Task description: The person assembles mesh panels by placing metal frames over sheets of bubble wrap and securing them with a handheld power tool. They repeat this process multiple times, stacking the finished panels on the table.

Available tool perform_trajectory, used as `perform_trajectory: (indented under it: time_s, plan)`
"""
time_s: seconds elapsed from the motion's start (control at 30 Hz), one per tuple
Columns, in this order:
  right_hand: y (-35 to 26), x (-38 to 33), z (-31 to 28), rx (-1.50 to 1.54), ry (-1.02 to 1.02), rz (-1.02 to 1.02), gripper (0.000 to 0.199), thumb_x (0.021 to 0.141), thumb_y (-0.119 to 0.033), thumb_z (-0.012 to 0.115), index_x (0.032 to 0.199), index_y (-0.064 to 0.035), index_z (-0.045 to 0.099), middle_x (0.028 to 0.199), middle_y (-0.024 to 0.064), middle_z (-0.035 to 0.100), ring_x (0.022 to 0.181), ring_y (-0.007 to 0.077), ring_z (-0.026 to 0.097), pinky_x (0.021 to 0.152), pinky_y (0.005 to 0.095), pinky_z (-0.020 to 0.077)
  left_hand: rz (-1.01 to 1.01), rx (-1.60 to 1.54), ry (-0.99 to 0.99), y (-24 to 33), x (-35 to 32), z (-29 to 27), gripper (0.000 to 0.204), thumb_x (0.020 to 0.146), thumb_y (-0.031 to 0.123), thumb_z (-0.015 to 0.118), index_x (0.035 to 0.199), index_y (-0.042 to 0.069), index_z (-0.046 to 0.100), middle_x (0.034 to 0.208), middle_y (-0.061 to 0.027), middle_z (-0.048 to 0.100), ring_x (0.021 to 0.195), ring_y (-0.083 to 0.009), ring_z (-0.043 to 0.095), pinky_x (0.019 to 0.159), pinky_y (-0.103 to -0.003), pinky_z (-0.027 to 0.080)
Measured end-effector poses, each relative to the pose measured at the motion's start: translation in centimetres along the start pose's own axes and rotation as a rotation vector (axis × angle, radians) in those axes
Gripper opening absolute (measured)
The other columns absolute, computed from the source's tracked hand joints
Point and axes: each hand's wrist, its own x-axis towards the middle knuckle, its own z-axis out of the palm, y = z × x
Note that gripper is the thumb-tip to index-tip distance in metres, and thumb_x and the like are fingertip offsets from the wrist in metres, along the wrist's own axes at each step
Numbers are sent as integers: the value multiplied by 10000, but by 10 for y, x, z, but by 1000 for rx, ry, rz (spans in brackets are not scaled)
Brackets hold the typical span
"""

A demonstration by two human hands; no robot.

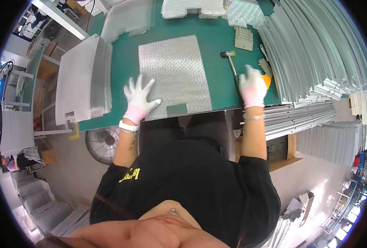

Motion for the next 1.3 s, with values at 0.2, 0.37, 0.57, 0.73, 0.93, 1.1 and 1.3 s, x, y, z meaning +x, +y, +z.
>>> perform_trajectory:
  time_s: [0.2,0.37,0.57,0.73,0.93,1.1,1.3]
  plan:
    - [73,12,12,-78,-165,44,598,848,-344,712,1354,-67,558,1354,160,566,1235,335,567,1028,409,474,47,36,-104,16,-19,-18,769,771,468,756,1450,212,501,1552,-159,359,1477,-430,219,1183,-660,76]
    - [69,42,-10,11,-368,93,723,758,-270,804,1366,17,536,1276,254,617,1162,361,626,1017,403,480,97,-120,390,18,-48,-17,749,781,390,783,1411,100,500,1491,-178,417,1431,-442,291,1165,-662,111]
    - [75,80,-9,37,-616,205,678,698,-223,869,1242,79,599,1127,216,695,1079,314,668,966,364,489,308,-975,122,13,-111,-11,149,839,45,669,980,22,715,931,-108,724,892,-306,683,848,-378,535]
    - [44,85,-43,33,-650,95,316,752,-173,800,988,-5,675,1053,164,703,933,255,677,860,391,523,-343,-1413,116,0,-135,29,227,998,137,573,851,-11,666,758,-55,671,700,-82,617,671,-237,479]
    - [-79,-34,-81,676,-526,-337,213,866,-199,649,974,-21,603,973,140,711,864,227,685,802,347,541,-468,-1213,-96,-27,-127,43,420,1046,339,517,892,-22,666,792,-69,683,727,-112,621,713,-263,490]
    - [-142,-158,-22,492,-1057,-397,659,850,-240,639,1412,14,409,892,282,677,866,436,669,794,476,534,-401,-1325,-206,-14,-112,45,490,1054,393,475,980,-49,673,888,-134,727,819,-188,679,793,-320,518]
    - [-189,-171,36,513,-842,-197,574,828,-216,643,1248,108,425,806,304,646,816,476,649,726,478,532,-359,-1086,-263,5,-107,42,432,1056,363,489,1082,-45,626,1012,-160,720,869,-213,703,832,-334,547]
